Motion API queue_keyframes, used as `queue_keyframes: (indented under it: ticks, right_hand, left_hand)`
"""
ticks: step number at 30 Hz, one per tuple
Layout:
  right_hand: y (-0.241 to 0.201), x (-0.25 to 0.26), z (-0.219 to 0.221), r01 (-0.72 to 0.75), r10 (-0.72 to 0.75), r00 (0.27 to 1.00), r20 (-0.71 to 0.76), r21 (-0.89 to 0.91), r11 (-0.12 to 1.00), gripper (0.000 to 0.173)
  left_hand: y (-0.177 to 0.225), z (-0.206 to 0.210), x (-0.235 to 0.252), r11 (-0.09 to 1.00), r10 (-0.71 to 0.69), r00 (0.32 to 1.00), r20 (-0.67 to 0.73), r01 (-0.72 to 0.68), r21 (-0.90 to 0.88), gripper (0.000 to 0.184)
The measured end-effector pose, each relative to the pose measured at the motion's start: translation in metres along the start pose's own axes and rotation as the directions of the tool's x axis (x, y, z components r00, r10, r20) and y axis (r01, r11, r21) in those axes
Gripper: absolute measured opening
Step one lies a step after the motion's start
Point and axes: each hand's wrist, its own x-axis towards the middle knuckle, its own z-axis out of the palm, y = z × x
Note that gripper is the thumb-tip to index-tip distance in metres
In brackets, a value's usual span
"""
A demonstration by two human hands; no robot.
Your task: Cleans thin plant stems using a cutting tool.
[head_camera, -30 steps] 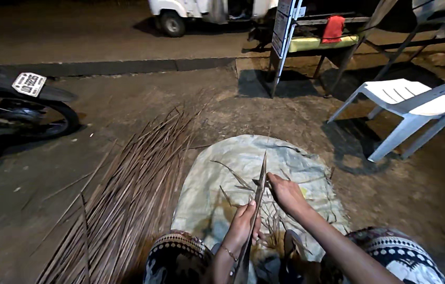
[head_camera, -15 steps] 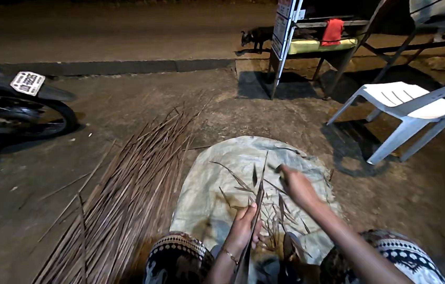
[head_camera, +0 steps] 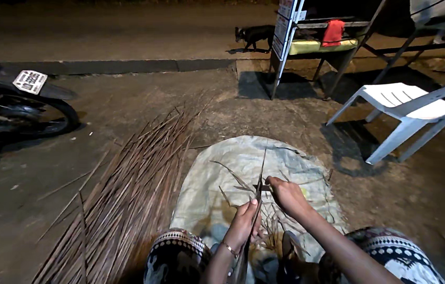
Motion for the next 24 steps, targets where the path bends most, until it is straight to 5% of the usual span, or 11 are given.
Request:
queue_keyframes:
  ticks: [3,8,18,21,24]
  right_hand:
    - [0.007,0.007,0.001,-0.054,0.05,0.995,-0.085,-0.054,0.997,0.025]
    - [0.035,0.032,-0.02,-0.348,0.348,0.937,0.015,0.066,0.935,0.033]
    - [0.067,0.038,-0.037,-0.528,0.537,0.839,-0.091,0.109,0.843,0.034]
    - [0.064,0.031,-0.047,-0.468,0.48,0.874,-0.069,0.144,0.872,0.034]
    - [0.026,0.011,-0.035,-0.251,0.243,0.968,0.066,0.153,0.956,0.033]
  left_hand:
    - [-0.001,0.002,0.002,0.999,-0.033,0.999,0.005,0.033,0.004,0.039]
    - [-0.007,0.004,-0.005,0.998,-0.054,0.997,0.057,0.051,0.043,0.04]
    - [-0.008,0.008,-0.009,0.996,-0.071,0.992,0.101,0.065,0.057,0.039]
    - [-0.011,0.007,-0.009,0.991,-0.055,0.998,0.037,0.05,0.124,0.037]
    - [-0.01,0.001,-0.005,0.926,-0.012,0.995,-0.099,0.049,0.376,0.039]
